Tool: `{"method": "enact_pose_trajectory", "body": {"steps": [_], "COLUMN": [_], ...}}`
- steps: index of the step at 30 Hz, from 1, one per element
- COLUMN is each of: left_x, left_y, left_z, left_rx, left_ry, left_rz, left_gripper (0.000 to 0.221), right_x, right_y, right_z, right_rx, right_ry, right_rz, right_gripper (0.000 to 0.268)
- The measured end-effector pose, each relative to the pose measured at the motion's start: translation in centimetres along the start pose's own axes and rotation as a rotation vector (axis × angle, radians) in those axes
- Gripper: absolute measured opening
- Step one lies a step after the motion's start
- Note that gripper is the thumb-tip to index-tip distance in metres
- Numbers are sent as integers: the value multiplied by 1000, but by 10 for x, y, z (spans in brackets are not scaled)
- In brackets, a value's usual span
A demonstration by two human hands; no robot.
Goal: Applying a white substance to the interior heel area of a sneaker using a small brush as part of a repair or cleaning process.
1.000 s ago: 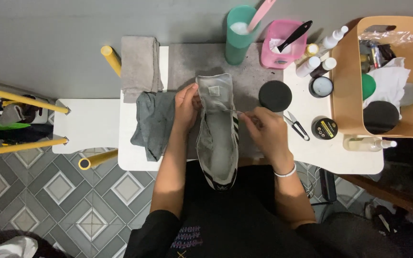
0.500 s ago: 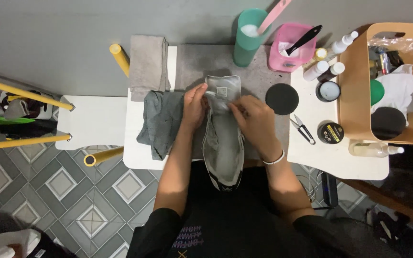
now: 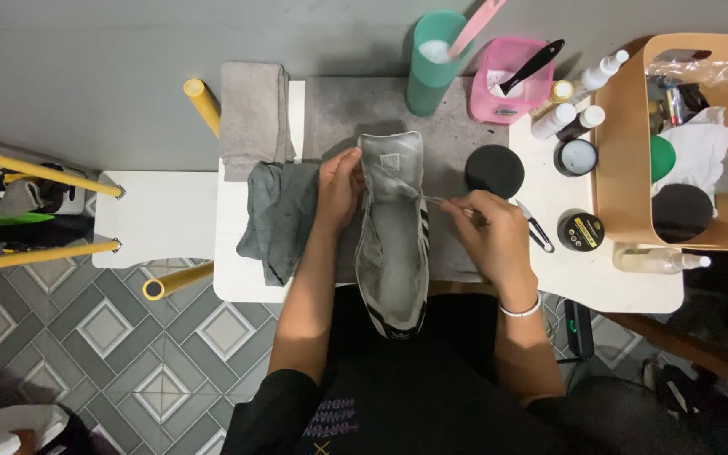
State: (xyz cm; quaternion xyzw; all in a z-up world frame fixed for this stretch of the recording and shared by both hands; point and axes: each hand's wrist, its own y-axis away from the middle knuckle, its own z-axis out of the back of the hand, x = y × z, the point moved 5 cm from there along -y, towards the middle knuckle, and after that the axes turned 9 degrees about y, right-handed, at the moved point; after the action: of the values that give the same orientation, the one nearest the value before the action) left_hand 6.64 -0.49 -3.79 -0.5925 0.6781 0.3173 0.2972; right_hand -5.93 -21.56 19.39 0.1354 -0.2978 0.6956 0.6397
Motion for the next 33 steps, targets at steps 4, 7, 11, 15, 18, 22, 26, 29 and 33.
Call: {"method": "enact_pose_trajectory", "body": {"steps": [4, 7, 11, 15, 18, 22, 26, 29, 33], "left_x": [-4, -2, -3, -16, -33, 0, -11, -11, -33], "left_y": [3, -1, 1, 7, 17, 2, 6, 4, 14], "left_z": [-5, 1, 5, -7, -28, 7, -1, -5, -29], "left_rx": [5, 12, -29, -50, -50, -33, -4, -1, 21], "left_ry": [-10, -19, 18, 44, 39, 31, 18, 15, 48], "left_rz": [7, -22, 8, 2, 13, 16, 10, -1, 5], "left_gripper": [31, 33, 28, 24, 25, 26, 27, 28, 29], "right_x": [7, 27, 24, 17, -5, -21, -11, 4, 11], "right_y": [-13, -27, -25, -15, -1, 13, 8, -8, -21], "right_z": [-19, -30, -42, -27, -23, -17, -16, -23, -48], "right_rx": [-25, -89, -132, -53, -31, -7, -24, -68, -138], "right_ry": [55, -24, -8, -42, -2, 7, -20, -29, -30], "right_rz": [65, 138, 131, 89, 41, -32, -24, 50, 143], "right_gripper": [17, 14, 14, 17, 14, 10, 11, 11, 13]}}
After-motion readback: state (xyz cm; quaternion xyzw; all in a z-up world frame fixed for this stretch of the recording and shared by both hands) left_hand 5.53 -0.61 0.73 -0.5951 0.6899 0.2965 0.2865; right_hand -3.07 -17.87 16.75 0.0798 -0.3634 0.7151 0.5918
